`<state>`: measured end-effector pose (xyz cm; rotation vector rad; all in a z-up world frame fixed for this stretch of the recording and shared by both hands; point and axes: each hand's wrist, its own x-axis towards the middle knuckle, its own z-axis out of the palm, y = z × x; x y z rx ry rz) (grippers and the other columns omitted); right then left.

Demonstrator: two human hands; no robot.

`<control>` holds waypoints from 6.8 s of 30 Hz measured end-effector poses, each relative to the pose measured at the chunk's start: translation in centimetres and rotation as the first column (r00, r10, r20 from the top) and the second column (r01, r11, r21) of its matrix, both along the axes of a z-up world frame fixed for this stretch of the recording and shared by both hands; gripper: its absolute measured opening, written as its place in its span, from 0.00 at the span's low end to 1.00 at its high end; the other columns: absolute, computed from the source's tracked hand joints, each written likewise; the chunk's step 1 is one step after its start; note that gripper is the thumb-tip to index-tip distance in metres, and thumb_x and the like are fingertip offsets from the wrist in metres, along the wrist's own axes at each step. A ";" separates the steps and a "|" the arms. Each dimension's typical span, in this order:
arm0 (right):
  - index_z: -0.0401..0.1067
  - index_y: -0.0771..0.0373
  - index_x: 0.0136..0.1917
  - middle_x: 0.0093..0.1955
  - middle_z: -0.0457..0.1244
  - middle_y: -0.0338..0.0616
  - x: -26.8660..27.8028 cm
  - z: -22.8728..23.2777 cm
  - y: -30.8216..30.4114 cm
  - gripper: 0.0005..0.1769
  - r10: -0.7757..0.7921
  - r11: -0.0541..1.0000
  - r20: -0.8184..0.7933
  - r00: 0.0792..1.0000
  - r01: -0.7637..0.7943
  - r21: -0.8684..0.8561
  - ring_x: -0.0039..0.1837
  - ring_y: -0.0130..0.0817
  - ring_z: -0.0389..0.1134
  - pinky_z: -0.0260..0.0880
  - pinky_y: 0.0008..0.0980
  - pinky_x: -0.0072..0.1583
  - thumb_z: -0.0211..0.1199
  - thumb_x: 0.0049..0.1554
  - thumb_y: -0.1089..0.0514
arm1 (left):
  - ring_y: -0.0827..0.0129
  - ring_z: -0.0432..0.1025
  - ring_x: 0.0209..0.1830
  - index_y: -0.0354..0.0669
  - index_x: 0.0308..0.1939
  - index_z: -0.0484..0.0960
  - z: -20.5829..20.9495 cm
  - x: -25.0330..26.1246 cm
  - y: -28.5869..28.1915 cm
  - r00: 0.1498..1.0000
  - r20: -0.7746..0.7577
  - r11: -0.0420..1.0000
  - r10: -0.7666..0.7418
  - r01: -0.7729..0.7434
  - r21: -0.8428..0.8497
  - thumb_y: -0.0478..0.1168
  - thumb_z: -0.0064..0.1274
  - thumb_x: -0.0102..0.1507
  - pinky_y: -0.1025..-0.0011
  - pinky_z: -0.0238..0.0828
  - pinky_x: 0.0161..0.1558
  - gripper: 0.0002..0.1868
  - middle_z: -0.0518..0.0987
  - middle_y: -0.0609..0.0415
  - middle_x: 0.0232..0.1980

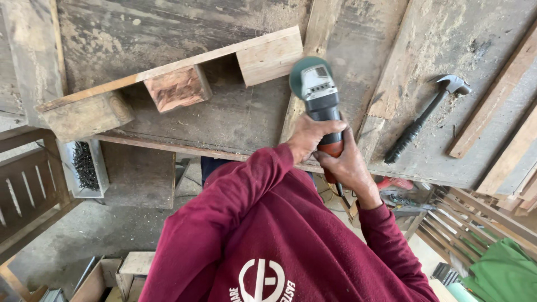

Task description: The person uses an angle grinder with a sanding disc to smooth the surface of a wooden pallet. They move the tool back and forth across the wood planks, focusing on different sections to remove roughness and debris.

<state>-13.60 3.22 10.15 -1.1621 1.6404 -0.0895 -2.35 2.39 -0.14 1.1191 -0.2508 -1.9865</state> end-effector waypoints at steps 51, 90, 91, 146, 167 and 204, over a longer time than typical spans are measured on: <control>0.46 0.63 0.82 0.60 0.67 0.59 39.0 0.9 8.2 0.57 0.421 0.907 -0.001 0.907 -0.421 0.009 0.61 0.48 0.74 0.73 0.41 0.59 0.70 0.46 0.54 | 0.72 0.75 0.37 0.37 0.45 0.81 3.5 39.2 13.6 0.861 -0.022 0.860 0.508 -0.506 0.072 0.34 0.68 0.55 0.69 0.76 0.43 0.16 0.81 0.55 0.40; 0.39 0.62 0.83 0.70 0.62 0.61 32.8 0.9 3.9 0.63 0.425 0.905 0.011 0.905 -0.425 -0.006 0.69 0.48 0.68 0.69 0.42 0.66 0.74 0.46 0.51 | 0.72 0.76 0.39 0.36 0.46 0.79 3.8 34.1 8.7 0.892 -0.113 0.897 0.437 -0.424 0.121 0.35 0.68 0.55 0.68 0.79 0.44 0.18 0.81 0.53 0.41; 0.39 0.61 0.84 0.69 0.62 0.60 32.8 1.0 3.8 0.63 0.412 0.911 0.003 0.911 -0.412 0.022 0.69 0.47 0.68 0.70 0.42 0.65 0.73 0.46 0.51 | 0.71 0.77 0.39 0.36 0.46 0.79 3.8 33.9 8.6 0.897 -0.122 0.902 0.426 -0.411 0.128 0.35 0.67 0.55 0.68 0.79 0.44 0.18 0.81 0.53 0.41; 0.42 0.59 0.84 0.64 0.66 0.62 42.9 2.3 7.1 0.60 0.567 0.824 0.008 0.824 -0.566 -0.028 0.65 0.52 0.71 0.71 0.44 0.62 0.72 0.47 0.53 | 0.69 0.76 0.41 0.36 0.48 0.80 3.9 42.5 14.1 0.789 -0.109 0.795 0.605 -0.590 0.139 0.35 0.68 0.55 0.67 0.78 0.47 0.19 0.81 0.53 0.43; 0.39 0.61 0.83 0.61 0.66 0.65 45.4 3.6 9.5 0.61 0.590 0.794 0.092 0.802 -0.597 0.112 0.64 0.56 0.71 0.70 0.44 0.62 0.70 0.45 0.54 | 0.71 0.76 0.42 0.36 0.48 0.79 6.6 44.8 18.0 0.766 -0.047 0.763 0.641 -0.630 0.147 0.34 0.67 0.56 0.70 0.76 0.49 0.18 0.81 0.54 0.43; 0.39 0.69 0.83 0.68 0.62 0.68 42.8 0.8 10.3 0.60 0.531 0.843 0.299 0.793 -0.530 -0.091 0.69 0.59 0.66 0.66 0.49 0.64 0.74 0.50 0.53 | 0.74 0.77 0.41 0.39 0.50 0.78 5.8 44.2 16.8 0.818 0.075 0.805 0.571 -0.575 0.144 0.30 0.67 0.53 0.73 0.78 0.47 0.22 0.81 0.56 0.43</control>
